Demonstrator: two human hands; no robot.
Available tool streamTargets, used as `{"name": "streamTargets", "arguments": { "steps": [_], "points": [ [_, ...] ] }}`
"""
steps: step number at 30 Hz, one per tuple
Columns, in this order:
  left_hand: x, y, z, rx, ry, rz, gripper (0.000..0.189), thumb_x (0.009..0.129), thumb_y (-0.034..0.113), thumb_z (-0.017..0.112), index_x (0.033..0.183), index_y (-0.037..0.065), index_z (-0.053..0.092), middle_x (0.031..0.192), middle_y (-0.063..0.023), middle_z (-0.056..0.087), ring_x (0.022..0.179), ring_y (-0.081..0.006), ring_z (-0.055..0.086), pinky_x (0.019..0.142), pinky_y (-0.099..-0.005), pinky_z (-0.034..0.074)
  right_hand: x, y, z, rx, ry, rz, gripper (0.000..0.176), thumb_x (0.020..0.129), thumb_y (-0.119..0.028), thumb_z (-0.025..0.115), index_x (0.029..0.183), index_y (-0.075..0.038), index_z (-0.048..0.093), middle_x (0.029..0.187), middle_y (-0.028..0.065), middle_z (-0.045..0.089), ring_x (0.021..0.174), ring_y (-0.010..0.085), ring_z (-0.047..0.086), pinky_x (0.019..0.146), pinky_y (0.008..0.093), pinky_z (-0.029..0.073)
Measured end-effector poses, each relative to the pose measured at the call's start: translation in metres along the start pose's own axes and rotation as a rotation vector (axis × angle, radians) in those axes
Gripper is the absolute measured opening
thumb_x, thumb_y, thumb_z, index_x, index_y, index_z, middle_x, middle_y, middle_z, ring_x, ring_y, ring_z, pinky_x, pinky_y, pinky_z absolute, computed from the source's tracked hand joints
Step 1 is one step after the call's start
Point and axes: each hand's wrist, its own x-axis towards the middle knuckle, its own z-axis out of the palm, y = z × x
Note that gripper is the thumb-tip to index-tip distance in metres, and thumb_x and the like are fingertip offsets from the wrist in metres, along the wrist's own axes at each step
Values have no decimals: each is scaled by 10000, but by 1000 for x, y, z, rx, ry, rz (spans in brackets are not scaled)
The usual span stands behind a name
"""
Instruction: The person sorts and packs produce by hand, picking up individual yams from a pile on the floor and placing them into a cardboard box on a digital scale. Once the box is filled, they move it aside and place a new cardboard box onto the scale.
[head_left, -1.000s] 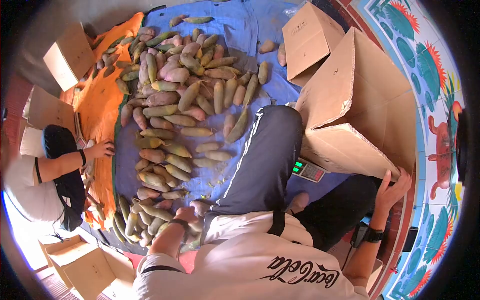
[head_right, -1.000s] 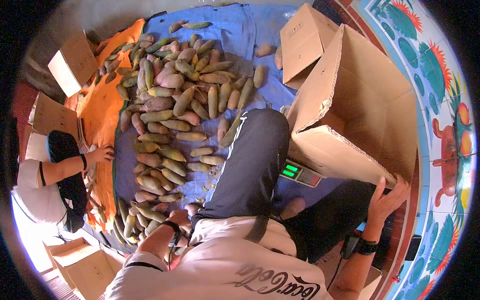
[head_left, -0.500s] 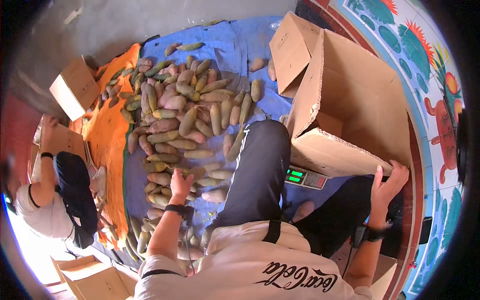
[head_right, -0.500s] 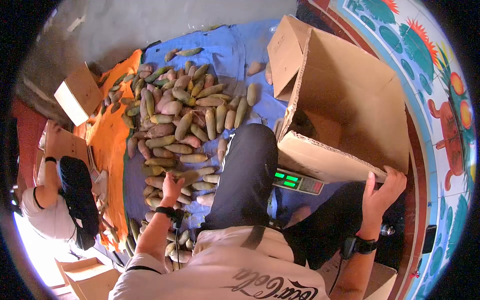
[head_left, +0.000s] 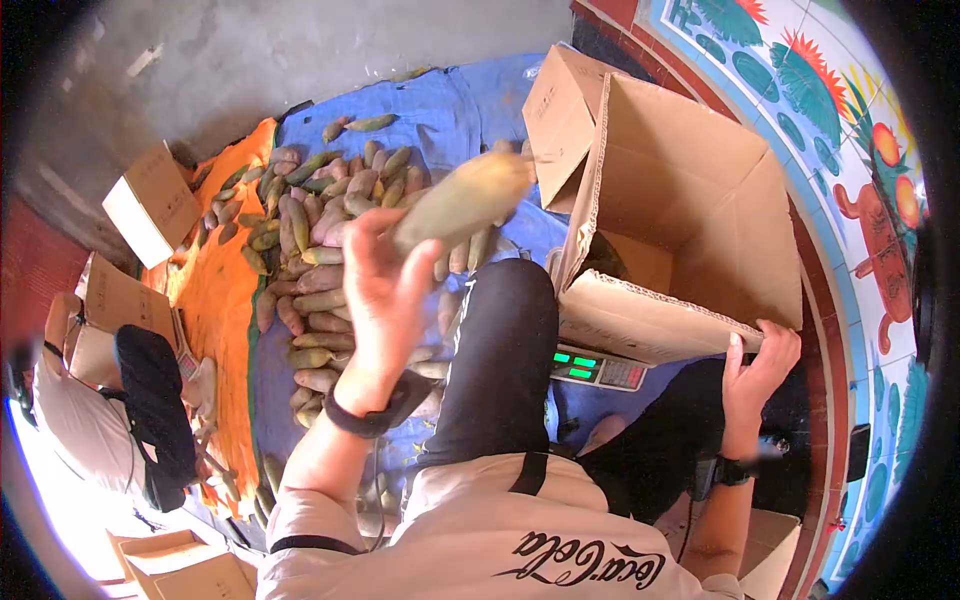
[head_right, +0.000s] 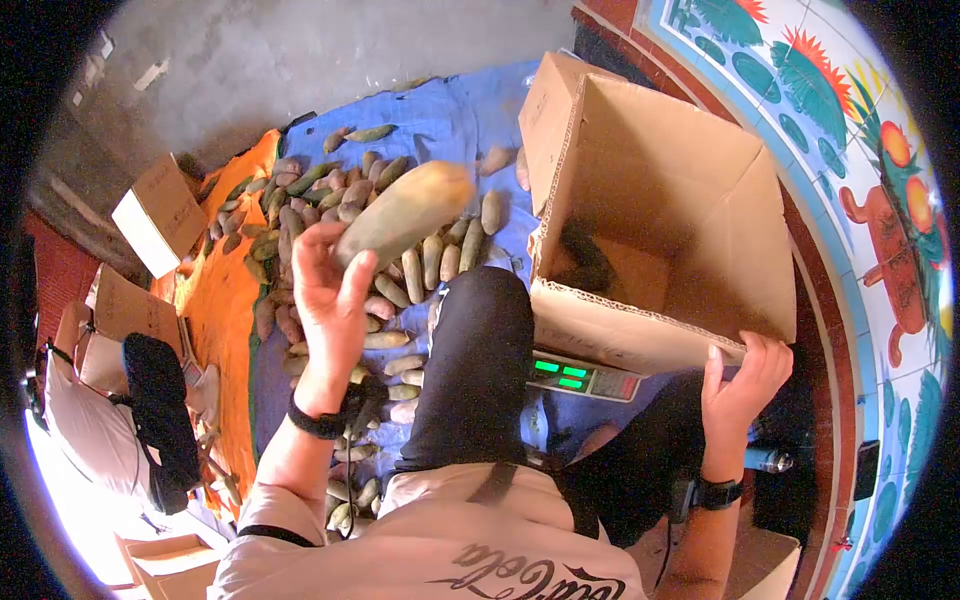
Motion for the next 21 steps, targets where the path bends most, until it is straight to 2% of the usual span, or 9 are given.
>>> {"name": "streamTargets", "arguments": {
  "steps": [3, 5, 7, 10, 11, 16, 19, 20, 21],
  "points": [
    [9, 19, 40, -23, -134, 130, 396, 794, -1, 655, 1123, 28, 436, 1077, -50, 515, 966, -134, 516, 849, -283, 432, 0, -1, -1, -4, -9, 5, 370, 777, -229, 626, 1043, -11, 490, 985, 164, 494, 969, 365, 434, 895, 482, 324],
    [9, 18, 65, -70, -198, 142, 425, 759, 16, 695, 1110, 31, 457, 1080, -75, 534, 984, -158, 527, 848, -306, 442, -4, 2, 0, 1, -19, 16, 356, 793, -222, 619, 1049, -9, 493, 1005, 165, 494, 995, 361, 430, 914, 474, 314],
    [9, 28, 80, 180, -261, 316, 447, 714, 37, 732, 1089, 31, 488, 1076, -118, 545, 990, -221, 546, 843, -327, 453, -5, 3, -1, 10, -32, 26, 343, 808, -215, 611, 1056, -7, 497, 1025, 166, 493, 1020, 358, 426, 933, 466, 304],
    [-2, 26, 96, 180, -406, 289, 491, 677, 48, 745, 1107, 34, 507, 1089, -160, 532, 1030, -326, 533, 857, -374, 458, -3, 1, -1, 4, -38, 37, 336, 806, -203, 609, 1054, -6, 497, 1029, 166, 494, 1021, 356, 427, 932, 467, 307],
    [-6, 22, 98, 162, -408, 274, 485, 683, 49, 737, 1113, 35, 511, 1118, -162, 528, 1060, -330, 521, 880, -385, 447, -2, 0, -2, 3, -18, 15, 345, 789, -211, 621, 1039, -6, 498, 1003, 166, 494, 989, 358, 433, 909, 471, 318],
    [-9, -10, 55, 430, -240, 308, 422, 697, -23, 672, 1092, 30, 531, 1174, -152, 525, 1078, -310, 514, 886, -368, 443, -2, -1, -4, 10, -23, 5, 351, 785, -224, 628, 1028, -5, 503, 977, 166, 495, 954, 360, 442, 889, 471, 330],
    [-18, -58, 10, 580, -164, 133, 386, 733, -48, 626, 1100, 12, 523, 1173, -150, 490, 1056, -301, 514, 837, -349, 471, -1, -3, -4, -10, -31, -6, 348, 799, -226, 620, 1039, -4, 500, 977, 165, 495, 956, 358, 442, 892, 467, 329],
    [-26, -81, -8, 638, -139, 50, 368, 732, 24, 640, 1076, 24, 509, 1127, -185, 517, 1045, -373, 515, 865, -396, 446, 0, -1, -2, -4, -23, -1, 348, 801, -225, 619, 1044, -5, 501, 981, 165, 497, 959, 358, 442, 895, 467, 328],
    [-37, -100, -27, 726, -161, -4, 377, 731, 36, 638, 1083, 29, 503, 1114, -185, 517, 1032, -380, 514, 858, -407, 447, 0, 1, -1, 1, -16, 3, 348, 804, -224, 617, 1049, -6, 501, 985, 166, 499, 963, 357, 441, 898, 467, 327]
  ]
}}
